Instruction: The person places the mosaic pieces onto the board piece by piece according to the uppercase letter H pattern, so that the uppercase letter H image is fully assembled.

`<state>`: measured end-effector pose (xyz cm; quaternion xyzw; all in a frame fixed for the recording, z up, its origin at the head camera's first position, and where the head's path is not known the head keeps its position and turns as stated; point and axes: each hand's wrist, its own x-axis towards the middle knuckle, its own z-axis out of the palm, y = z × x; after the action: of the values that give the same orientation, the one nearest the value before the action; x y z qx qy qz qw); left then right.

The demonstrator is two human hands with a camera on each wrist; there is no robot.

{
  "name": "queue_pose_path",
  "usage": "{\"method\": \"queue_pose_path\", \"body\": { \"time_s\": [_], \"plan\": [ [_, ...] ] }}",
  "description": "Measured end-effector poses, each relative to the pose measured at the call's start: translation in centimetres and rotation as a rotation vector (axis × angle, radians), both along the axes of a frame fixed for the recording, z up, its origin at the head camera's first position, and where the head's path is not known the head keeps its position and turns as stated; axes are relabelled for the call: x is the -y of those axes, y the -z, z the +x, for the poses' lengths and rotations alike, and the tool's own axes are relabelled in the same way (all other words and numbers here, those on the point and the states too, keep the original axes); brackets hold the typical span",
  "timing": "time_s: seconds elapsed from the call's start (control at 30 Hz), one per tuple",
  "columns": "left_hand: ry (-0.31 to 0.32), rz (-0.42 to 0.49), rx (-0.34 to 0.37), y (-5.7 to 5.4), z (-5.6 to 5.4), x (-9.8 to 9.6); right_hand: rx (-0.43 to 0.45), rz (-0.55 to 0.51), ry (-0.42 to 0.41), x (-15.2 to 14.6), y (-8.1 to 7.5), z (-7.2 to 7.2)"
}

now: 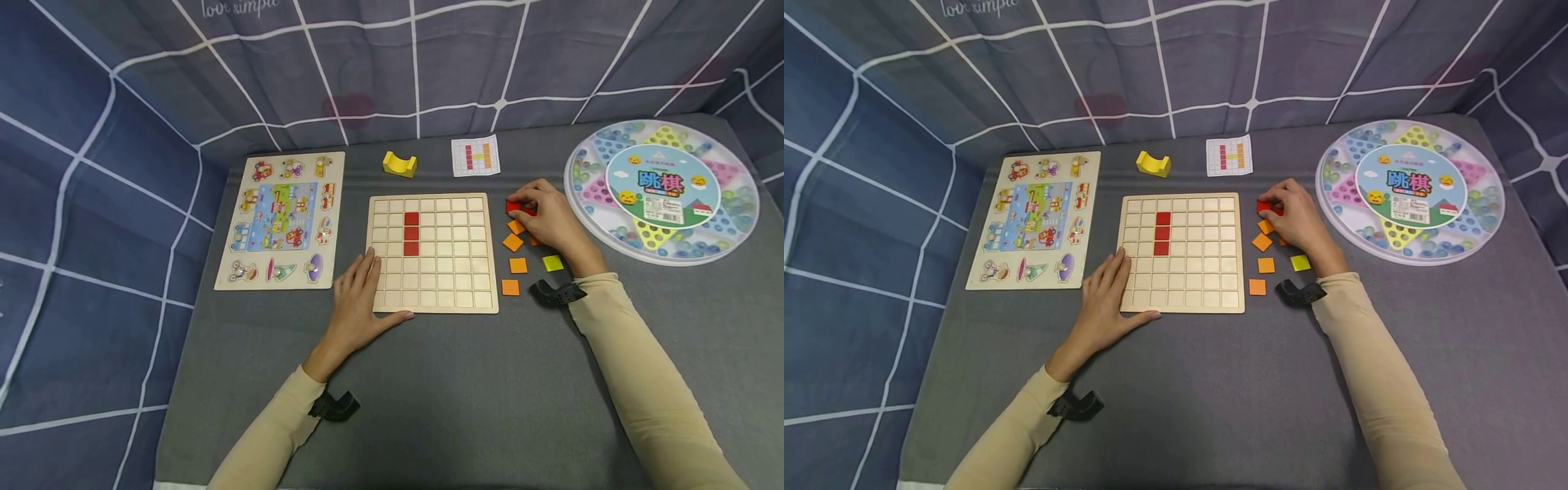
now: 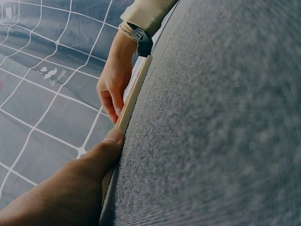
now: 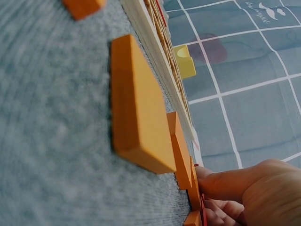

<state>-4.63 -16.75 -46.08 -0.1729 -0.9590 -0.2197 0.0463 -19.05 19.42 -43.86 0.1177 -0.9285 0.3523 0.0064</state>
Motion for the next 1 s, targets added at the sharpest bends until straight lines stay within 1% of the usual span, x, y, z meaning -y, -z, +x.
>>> {"method": "queue_pose_path", "body": {
  "time_s": [0.27, 0.5, 0.67, 1.0],
  "plan": [
    [-0.006, -0.009, 0.025, 0.1, -0.1, 0.1, -0.016, 0.005, -0.004, 0.0, 0.0, 0.0],
    [-0.005, -0.006, 0.007, 0.1, -0.1, 0.0, -0.071, 0.001, -0.027, 0.1, 0.1, 0.0],
    [-0.009, -0.006, 0.005, 0.1, -0.1, 0.0, -0.101, -0.003, -0.029, 0.2, 0.0, 0.0],
    [-0.006, -0.010, -0.008, 0.2, -0.1, 0.1, -0.117, -0.007, -0.065, 1.2, -0.6, 0.5]
  ]
}}
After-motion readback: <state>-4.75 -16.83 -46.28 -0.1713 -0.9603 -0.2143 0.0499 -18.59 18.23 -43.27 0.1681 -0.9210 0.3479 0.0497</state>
